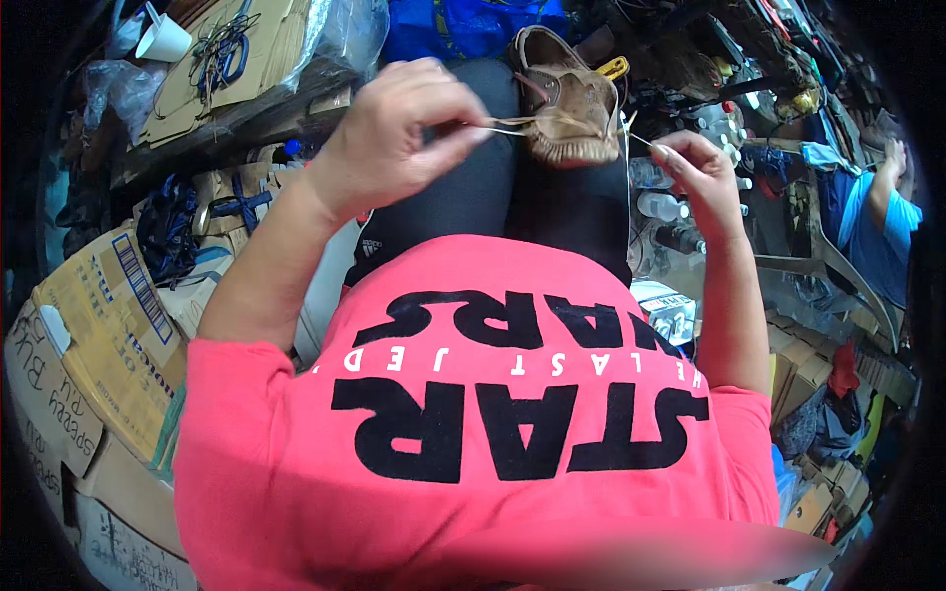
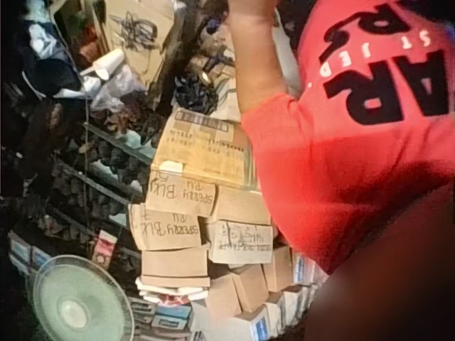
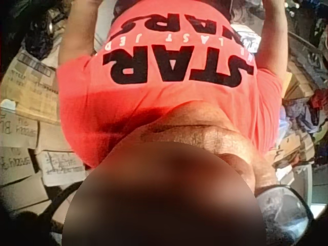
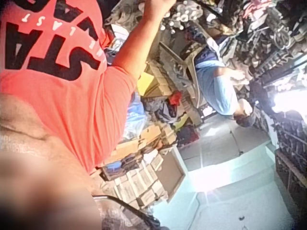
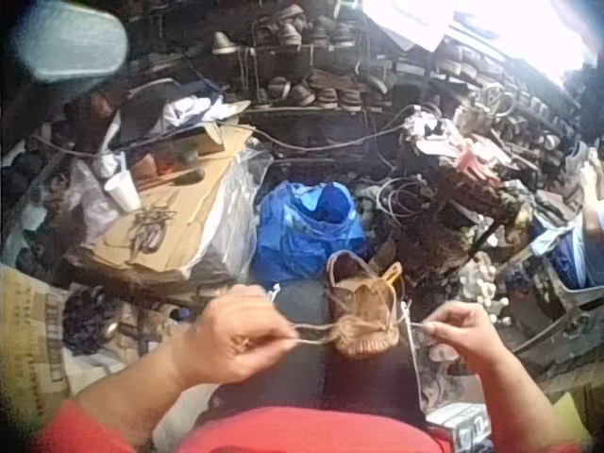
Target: Stitching the edges of a leather shoe or moccasin.
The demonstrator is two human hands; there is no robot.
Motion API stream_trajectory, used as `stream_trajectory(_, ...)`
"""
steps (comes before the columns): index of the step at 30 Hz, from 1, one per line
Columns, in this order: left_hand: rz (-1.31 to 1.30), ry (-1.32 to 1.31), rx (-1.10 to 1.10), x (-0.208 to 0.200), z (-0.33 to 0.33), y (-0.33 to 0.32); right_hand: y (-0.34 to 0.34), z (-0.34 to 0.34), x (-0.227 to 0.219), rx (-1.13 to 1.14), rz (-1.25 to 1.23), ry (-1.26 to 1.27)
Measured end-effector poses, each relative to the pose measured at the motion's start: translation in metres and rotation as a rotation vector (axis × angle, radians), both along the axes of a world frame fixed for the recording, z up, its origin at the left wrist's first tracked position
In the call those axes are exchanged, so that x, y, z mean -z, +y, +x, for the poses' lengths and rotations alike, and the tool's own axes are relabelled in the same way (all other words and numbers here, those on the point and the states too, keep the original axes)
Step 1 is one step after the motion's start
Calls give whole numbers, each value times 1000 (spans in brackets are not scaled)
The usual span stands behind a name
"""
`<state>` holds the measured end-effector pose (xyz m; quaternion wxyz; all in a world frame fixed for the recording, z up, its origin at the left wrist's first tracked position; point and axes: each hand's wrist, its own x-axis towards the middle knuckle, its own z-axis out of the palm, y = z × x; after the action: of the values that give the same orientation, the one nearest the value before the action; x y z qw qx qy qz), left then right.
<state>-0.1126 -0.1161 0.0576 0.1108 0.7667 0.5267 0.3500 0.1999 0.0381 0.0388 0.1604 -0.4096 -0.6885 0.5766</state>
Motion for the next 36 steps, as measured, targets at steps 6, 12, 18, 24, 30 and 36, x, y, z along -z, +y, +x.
stream_trajectory(6, -144, -517, 283, -10, 32, 9, -17, -26, 4, -266, 470, -175)
stream_trajectory(12, -418, -1058, 292, 8, 20, -2, -24, -10, 24, -210, 392, -249)
stream_trajectory(18, -373, -1345, 574, 14, 35, 25, -7, -51, 51, 226, -94, 448)
stream_trajectory(24, -603, -692, 153, 34, 10, 2, -4, -66, 62, 289, -337, 745)
stream_trajectory(30, -603, -810, -244, 52, -40, -46, 27, -10, 1, 67, -708, 1039)
stream_trajectory(36, -381, 172, -424, 53, -97, -71, 32, 56, 0, -349, 85, -504)
